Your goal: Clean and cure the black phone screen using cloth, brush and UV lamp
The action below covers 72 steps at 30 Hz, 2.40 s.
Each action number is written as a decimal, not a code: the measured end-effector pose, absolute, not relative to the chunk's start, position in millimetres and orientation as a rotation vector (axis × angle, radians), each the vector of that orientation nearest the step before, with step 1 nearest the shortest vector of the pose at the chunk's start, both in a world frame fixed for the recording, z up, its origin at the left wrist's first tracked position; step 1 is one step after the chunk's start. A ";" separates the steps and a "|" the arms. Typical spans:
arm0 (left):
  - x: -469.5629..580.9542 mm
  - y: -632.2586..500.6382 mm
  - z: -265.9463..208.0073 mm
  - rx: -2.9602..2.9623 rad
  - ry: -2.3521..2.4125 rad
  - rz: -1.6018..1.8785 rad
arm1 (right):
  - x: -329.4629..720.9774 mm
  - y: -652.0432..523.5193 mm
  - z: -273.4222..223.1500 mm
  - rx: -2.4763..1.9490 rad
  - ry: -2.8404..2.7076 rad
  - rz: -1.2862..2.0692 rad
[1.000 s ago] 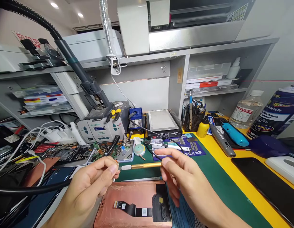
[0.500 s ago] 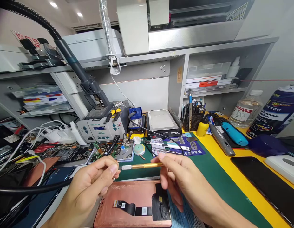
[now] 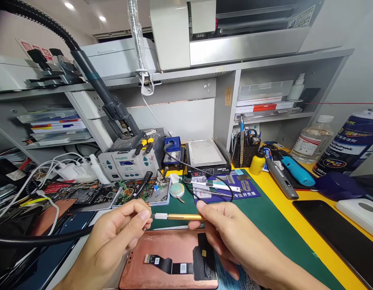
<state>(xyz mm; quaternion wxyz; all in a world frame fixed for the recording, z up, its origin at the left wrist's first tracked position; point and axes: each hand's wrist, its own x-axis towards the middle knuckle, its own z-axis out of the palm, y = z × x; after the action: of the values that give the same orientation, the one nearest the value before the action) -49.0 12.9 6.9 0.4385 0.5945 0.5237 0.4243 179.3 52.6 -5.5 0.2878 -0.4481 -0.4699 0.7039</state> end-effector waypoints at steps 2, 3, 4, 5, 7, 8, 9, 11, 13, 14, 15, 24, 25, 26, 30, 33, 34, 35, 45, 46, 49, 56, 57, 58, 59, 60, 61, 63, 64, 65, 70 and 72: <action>-49.3 13.4 6.9 1.469 1.300 1.056 | 179.9 53.7 -5.8 -1.214 -1.314 1.915; -49.5 13.8 7.0 1.466 1.304 1.058 | 180.8 54.2 -6.3 -1.208 -1.346 1.932; -49.7 14.1 7.3 1.466 1.306 1.059 | 181.9 54.6 -7.2 -1.194 -1.375 1.942; -50.0 14.5 7.6 1.465 1.310 1.059 | 183.2 54.9 -8.2 -1.173 -1.391 1.945; -50.6 14.9 8.2 1.462 1.325 1.054 | 185.9 54.9 -10.3 -1.125 -1.406 1.924; -51.0 15.0 8.4 1.459 1.331 1.053 | 187.2 54.8 -11.1 -1.100 -1.417 1.899; -51.4 15.1 8.4 1.455 1.337 1.050 | 188.3 54.6 -11.5 -1.078 -1.429 1.871; -52.1 15.5 8.4 1.430 1.352 1.040 | 189.8 54.3 -11.1 -1.050 -1.473 1.816; -52.5 16.2 8.3 1.407 1.359 1.021 | 190.6 54.5 -9.4 -1.034 -1.519 1.768; -52.5 16.6 8.3 1.404 1.363 1.010 | 190.7 54.8 -8.5 -1.030 -1.535 1.752; -52.5 17.0 8.5 1.405 1.369 0.998 | 190.7 55.1 -7.7 -1.025 -1.544 1.740; -49.9 14.7 -4.0 1.677 1.401 1.066 | 190.7 56.2 -11.0 -1.033 -1.520 1.718; -50.0 15.0 -6.7 1.780 1.411 1.112 | 190.4 55.8 -10.9 -1.033 -1.519 1.720; -50.2 15.5 -9.1 1.886 1.407 1.162 | 190.2 55.5 -10.7 -1.034 -1.518 1.721; -51.4 18.3 -11.2 2.072 1.322 1.250 | 190.0 55.0 -9.2 -1.035 -1.530 1.712; -52.0 19.3 -6.8 2.043 1.323 1.202 | 190.8 54.9 -9.1 -1.035 -1.535 1.707; -52.1 19.3 -5.2 2.039 1.329 1.176 | 191.0 54.8 -9.2 -1.034 -1.533 1.706; -52.2 19.1 -3.8 2.039 1.338 1.146 | 191.0 54.6 -9.2 -1.030 -1.533 1.702; -52.2 17.3 -6.0 1.923 1.390 1.025 | 190.3 52.3 -7.4 -1.034 -1.559 1.721; -52.1 17.1 -6.3 1.918 1.382 1.027 | 190.3 52.1 -7.1 -1.034 -1.562 1.721; -52.0 15.9 -4.8 1.974 1.346 1.049 | 189.7 51.9 -5.7 -1.046 -1.574 1.707; -52.9 14.1 -0.9 1.938 1.383 0.921 | 187.6 51.0 -1.9 -1.052 -1.596 1.697; -52.6 14.3 -0.9 1.923 1.384 0.916 | 187.5 50.7 -1.4 -1.053 -1.595 1.696; -52.1 14.6 -0.9 1.907 1.385 0.915 | 187.4 50.5 -0.9 -1.062 -1.595 1.692; -51.7 14.8 -0.8 1.893 1.385 0.914 | 187.2 50.2 -0.2 -1.075 -1.598 1.689; -51.4 15.1 -0.7 1.877 1.388 0.913 | 187.0 50.0 0.5 -1.087 -1.602 1.686; -51.1 15.3 -0.6 1.864 1.391 0.912 | 186.8 49.7 1.3 -1.100 -1.606 1.680; -51.0 15.6 -0.3 1.826 1.392 0.905 | 186.4 49.2 2.7 -1.115 -1.617 1.675; -51.1 15.7 -0.2 1.802 1.391 0.904 | 186.3 49.0 3.2 -1.115 -1.623 1.675; -51.3 15.7 -0.3 1.782 1.391 0.904 | 186.2 48.9 3.4 -1.113 -1.629 1.669; -52.3 16.9 -2.1 1.725 1.400 0.913 | 186.0 49.4 1.1 -1.126 -1.616 1.643; -52.2 17.1 -2.4 1.711 1.414 0.916 | 186.1 49.5 -0.9 -1.128 -1.617 1.627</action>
<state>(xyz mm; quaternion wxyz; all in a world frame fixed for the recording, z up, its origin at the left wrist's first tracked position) -52.2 17.1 -2.4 0.3619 0.6641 0.5491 0.3555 186.1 49.5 -0.9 0.2885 -0.4224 -0.6058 0.6094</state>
